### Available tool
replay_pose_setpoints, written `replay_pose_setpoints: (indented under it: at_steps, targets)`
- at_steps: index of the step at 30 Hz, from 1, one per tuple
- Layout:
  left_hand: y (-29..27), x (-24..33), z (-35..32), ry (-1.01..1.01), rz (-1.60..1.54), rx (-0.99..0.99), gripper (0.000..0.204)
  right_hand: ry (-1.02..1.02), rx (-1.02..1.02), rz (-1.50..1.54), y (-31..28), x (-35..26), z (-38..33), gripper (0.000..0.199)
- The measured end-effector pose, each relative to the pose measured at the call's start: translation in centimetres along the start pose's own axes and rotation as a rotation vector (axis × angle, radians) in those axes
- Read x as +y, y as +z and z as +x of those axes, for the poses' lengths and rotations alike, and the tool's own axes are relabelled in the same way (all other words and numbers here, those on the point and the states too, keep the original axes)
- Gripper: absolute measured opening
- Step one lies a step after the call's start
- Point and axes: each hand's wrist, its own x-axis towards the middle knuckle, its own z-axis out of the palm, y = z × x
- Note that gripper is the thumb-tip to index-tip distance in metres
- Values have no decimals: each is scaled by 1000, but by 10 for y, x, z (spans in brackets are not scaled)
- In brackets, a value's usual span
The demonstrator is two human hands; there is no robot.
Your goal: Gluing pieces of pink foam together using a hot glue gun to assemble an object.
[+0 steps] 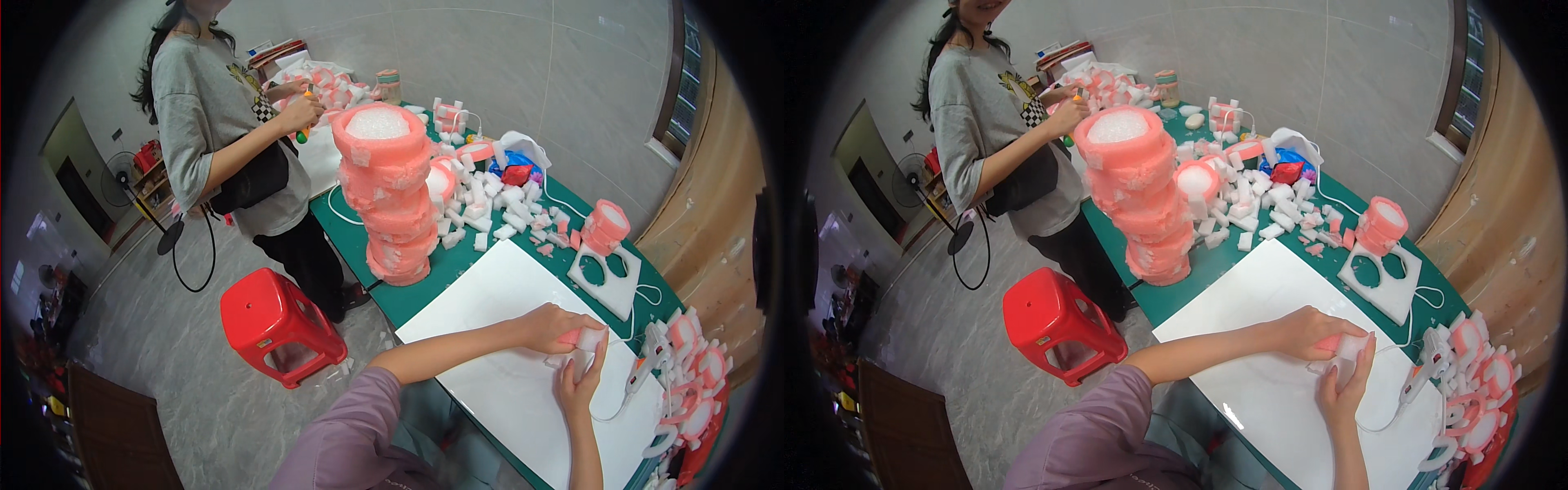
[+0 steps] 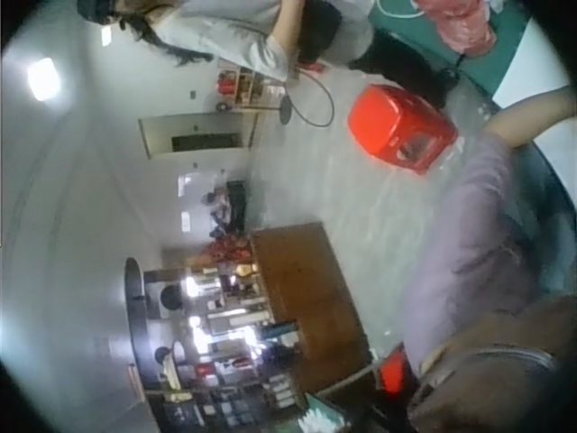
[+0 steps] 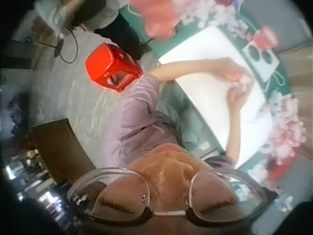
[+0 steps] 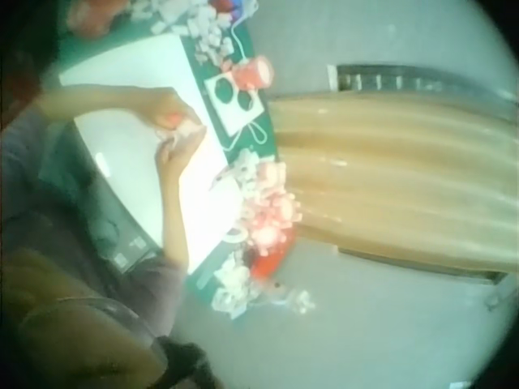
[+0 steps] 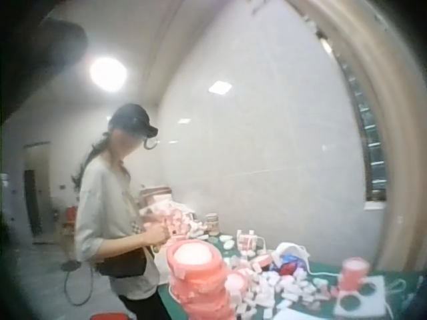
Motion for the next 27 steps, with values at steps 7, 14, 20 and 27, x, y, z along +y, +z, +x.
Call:
replay_pose_setpoints:
  at_steps: [7, 14, 20, 27]
  targets:
    - [0, 1, 0, -20, 6, -6, 55, -16, -1, -12, -1, -1, 2, 68]
    - [1, 3, 0, 46, 6, 62, 55, 104, 216, -93, -7, -18, 4, 61]
    - [1, 2, -2, 57, 39, 96, 55, -35, 92, 130, -56, -99, 25, 31]
    - [3, 0, 2, 27, 30, 51, 52, -338, 319, 678, -96, -176, 54, 15]
